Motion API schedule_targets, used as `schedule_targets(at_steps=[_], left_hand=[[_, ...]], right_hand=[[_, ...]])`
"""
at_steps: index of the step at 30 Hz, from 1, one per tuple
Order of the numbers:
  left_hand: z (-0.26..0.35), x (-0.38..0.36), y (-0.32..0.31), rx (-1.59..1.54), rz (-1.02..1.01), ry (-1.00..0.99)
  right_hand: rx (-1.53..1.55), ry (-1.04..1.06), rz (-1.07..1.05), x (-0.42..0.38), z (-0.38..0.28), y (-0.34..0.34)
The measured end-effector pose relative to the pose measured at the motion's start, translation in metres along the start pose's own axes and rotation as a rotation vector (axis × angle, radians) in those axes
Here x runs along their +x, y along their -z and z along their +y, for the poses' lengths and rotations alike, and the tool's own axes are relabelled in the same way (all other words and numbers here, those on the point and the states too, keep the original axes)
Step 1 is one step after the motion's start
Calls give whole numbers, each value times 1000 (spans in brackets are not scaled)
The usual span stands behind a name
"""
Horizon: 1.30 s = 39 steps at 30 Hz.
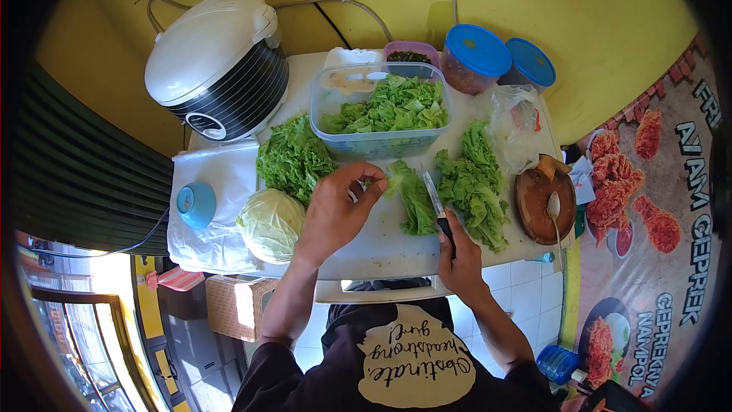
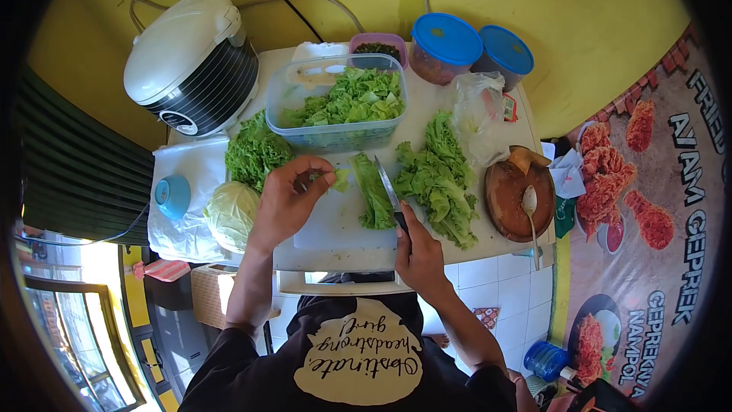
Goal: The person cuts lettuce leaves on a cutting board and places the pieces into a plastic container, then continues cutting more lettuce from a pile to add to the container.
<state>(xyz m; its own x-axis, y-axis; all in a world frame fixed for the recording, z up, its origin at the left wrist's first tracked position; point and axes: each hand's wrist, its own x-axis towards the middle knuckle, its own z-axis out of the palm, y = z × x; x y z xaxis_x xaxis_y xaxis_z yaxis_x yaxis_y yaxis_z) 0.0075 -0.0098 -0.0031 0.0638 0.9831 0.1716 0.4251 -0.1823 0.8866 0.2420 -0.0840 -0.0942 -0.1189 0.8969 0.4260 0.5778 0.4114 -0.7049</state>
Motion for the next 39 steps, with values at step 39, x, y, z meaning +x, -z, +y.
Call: schedule_targets(at_steps=[39], left_hand=[[-68, -59, -8, 450, -79, -469]], right_hand=[[-33, 16, -368, -6, -29, 13]])
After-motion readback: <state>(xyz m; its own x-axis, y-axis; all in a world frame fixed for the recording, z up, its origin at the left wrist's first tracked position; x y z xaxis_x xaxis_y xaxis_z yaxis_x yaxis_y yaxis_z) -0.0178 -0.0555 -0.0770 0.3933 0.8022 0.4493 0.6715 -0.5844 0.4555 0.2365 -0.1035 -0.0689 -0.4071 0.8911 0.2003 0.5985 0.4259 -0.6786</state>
